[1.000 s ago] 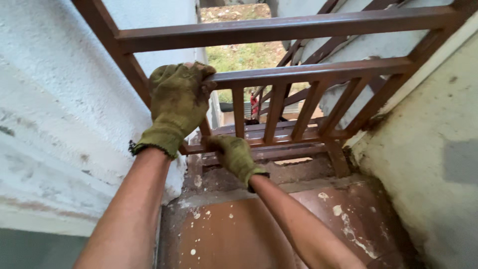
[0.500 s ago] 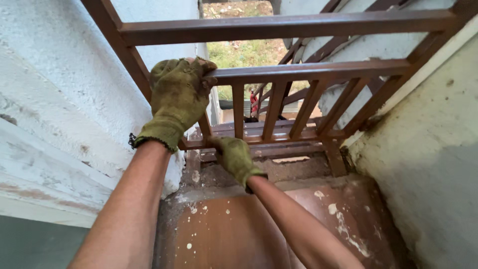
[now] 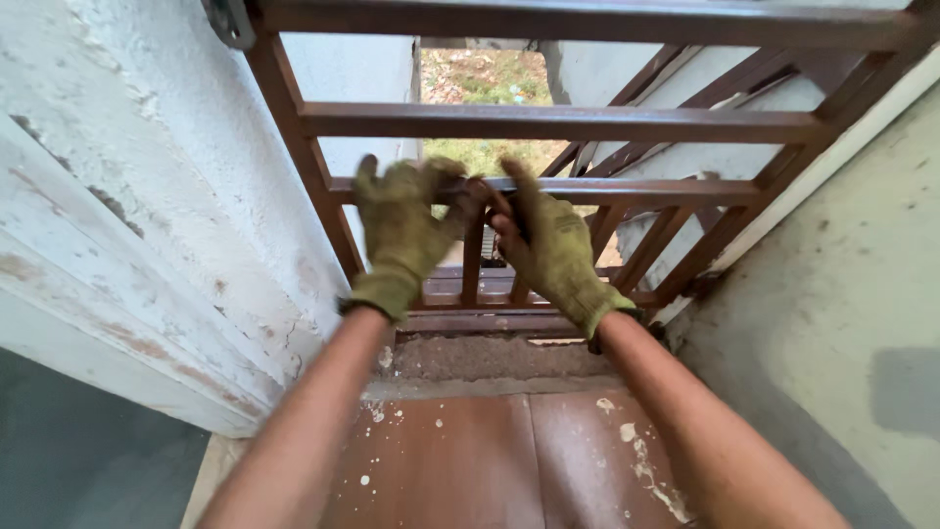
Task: The person uses a cloth to wipe the horizontal bars of a metal railing on an outdoor staircase. The person systematically cleans the railing sections, moving from one bar to the next while holding onto the structure for support.
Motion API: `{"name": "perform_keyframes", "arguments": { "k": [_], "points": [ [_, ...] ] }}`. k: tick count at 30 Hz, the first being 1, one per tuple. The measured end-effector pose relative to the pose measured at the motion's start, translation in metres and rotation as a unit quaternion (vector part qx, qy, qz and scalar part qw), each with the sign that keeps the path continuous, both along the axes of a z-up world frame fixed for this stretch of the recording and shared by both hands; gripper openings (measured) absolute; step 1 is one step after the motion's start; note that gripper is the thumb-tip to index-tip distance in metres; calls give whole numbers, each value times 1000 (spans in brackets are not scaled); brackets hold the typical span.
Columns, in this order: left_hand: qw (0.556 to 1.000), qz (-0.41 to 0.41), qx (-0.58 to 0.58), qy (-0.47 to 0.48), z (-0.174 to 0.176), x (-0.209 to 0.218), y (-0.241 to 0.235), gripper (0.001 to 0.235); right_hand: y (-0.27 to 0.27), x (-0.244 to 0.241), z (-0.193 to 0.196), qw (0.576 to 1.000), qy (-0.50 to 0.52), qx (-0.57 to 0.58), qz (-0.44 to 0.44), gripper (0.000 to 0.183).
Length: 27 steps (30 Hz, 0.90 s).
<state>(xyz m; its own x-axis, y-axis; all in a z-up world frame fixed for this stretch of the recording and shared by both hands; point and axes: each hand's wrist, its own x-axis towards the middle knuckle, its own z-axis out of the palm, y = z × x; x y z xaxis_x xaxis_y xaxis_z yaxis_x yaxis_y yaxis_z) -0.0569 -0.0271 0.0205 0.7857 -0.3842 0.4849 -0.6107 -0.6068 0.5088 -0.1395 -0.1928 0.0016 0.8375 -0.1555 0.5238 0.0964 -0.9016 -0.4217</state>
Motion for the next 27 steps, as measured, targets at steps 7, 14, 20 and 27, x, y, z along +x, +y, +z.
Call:
{"name": "perform_keyframes", "arguments": {
  "k": [7, 14, 20, 27],
  "points": [
    [950, 81, -177, -244, -35, -9, -50, 22, -7, -2, 23, 995, 2, 55, 83, 45],
    [948, 90, -271, -138, -84, -17, -40, 11, -42, -2, 46, 996, -43, -79, 8, 32],
    [656, 4, -734, 176, -145, 0, -3, 14, -58, 23, 58, 942, 253, -198, -96, 69],
    [682, 84, -702, 186, -219, 27, 15, 20, -55, 35, 68, 920, 329, -190, -93, 70]
  ]
}}
